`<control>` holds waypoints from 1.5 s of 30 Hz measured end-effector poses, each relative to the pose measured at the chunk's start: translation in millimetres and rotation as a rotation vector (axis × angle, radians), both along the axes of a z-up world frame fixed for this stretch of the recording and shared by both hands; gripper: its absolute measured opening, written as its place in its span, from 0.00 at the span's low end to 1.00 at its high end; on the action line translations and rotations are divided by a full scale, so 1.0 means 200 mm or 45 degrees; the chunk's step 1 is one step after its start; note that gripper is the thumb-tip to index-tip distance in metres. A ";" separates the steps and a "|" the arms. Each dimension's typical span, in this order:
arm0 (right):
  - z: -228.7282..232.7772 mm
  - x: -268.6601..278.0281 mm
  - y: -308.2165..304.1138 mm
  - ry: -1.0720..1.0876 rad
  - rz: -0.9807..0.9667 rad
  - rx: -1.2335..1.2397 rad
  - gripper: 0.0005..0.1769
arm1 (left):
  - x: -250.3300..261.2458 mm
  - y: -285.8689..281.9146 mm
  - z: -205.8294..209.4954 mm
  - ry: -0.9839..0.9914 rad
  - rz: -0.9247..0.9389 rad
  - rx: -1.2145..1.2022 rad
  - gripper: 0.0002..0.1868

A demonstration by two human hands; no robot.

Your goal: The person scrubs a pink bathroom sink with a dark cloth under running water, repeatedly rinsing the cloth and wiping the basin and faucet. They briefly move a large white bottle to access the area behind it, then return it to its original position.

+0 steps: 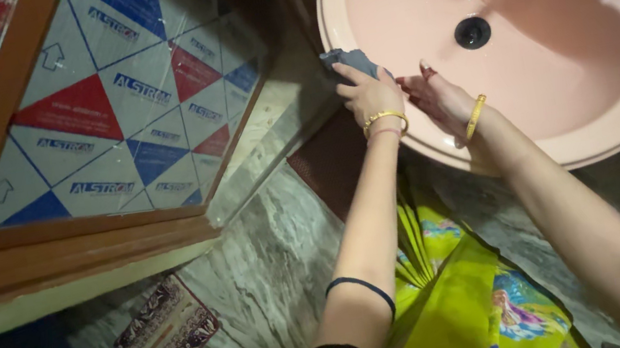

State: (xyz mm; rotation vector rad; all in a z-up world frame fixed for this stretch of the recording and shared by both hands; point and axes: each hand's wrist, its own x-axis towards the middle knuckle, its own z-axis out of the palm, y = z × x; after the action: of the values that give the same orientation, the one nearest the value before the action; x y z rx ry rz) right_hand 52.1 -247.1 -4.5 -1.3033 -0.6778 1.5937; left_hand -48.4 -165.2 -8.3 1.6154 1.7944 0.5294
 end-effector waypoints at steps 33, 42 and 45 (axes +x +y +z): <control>-0.24 0.35 -0.40 0.495 -0.491 0.096 0.42 | -0.11 -0.59 -0.24 -1.407 -0.662 -0.481 0.21; -0.29 0.54 -0.40 0.385 -0.578 0.158 0.29 | -0.08 -0.33 0.00 -2.530 -0.404 -1.294 0.24; -0.22 0.71 -0.25 0.029 -0.816 0.201 0.19 | 0.00 -0.29 0.07 -2.695 -0.390 -1.448 0.25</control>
State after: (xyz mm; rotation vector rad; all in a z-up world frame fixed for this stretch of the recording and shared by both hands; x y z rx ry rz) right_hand 193.7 -297.8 -48.3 -1.2205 -0.3115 1.0102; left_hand -48.3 -223.9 5.5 -0.0232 -0.0233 0.4762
